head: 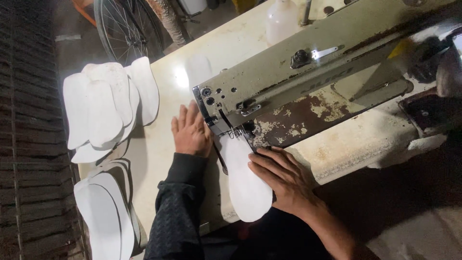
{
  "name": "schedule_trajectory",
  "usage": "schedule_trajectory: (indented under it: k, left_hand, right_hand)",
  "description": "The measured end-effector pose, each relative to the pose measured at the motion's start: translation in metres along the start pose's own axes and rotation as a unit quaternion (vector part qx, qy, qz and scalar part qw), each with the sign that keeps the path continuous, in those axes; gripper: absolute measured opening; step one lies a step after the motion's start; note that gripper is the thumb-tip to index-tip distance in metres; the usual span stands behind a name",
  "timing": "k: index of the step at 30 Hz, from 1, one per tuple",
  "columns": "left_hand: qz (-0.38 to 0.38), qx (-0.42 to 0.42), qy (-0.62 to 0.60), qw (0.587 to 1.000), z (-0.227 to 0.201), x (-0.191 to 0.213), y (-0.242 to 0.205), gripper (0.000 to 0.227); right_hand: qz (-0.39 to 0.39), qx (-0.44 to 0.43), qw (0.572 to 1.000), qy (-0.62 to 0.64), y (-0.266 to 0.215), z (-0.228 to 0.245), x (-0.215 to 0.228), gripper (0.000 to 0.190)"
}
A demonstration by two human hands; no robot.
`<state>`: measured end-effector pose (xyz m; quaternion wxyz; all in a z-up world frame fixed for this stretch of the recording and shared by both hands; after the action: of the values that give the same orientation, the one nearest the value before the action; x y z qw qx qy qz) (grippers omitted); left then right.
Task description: Stitching shoe insoles using an industrial sewing machine
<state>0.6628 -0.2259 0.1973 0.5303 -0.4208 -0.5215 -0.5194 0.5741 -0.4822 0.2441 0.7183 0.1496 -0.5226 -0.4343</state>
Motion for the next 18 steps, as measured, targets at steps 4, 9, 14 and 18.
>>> schedule_trajectory:
  k: [4,9,14,18]
  left_hand:
    - [0.009,0.071,-0.046,0.996,0.017,0.024,-0.032,0.070]
    - [-0.044,0.088,-0.048,0.994,0.021,0.032,-0.115,0.081]
    - [-0.202,0.084,0.037,0.975,0.009,0.065,-0.203,0.071]
    - [-0.162,0.115,0.076,0.977,0.010,0.064,-0.235,0.062]
  right_hand:
    - [-0.006,-0.002,1.000,-0.001,0.002,0.001,0.002,0.060]
    - [0.009,-0.016,1.000,-0.026,0.005,0.001,0.001,0.058]
    - [-0.010,-0.010,0.999,-0.035,0.001,0.002,0.001,0.059]
    - [0.002,-0.015,1.000,-0.026,0.001,0.003,-0.001,0.077]
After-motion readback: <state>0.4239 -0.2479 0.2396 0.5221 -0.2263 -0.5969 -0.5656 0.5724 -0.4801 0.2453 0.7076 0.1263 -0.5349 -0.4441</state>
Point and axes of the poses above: each hand's wrist, its own y-axis towards the middle knuckle, its own x-axis out of the back of the hand, z = x × y, the point moved 9 cm from there along y, towards the middle knuckle, and after that the axes turned 2 degrees about -z, right-handed, at the moved point
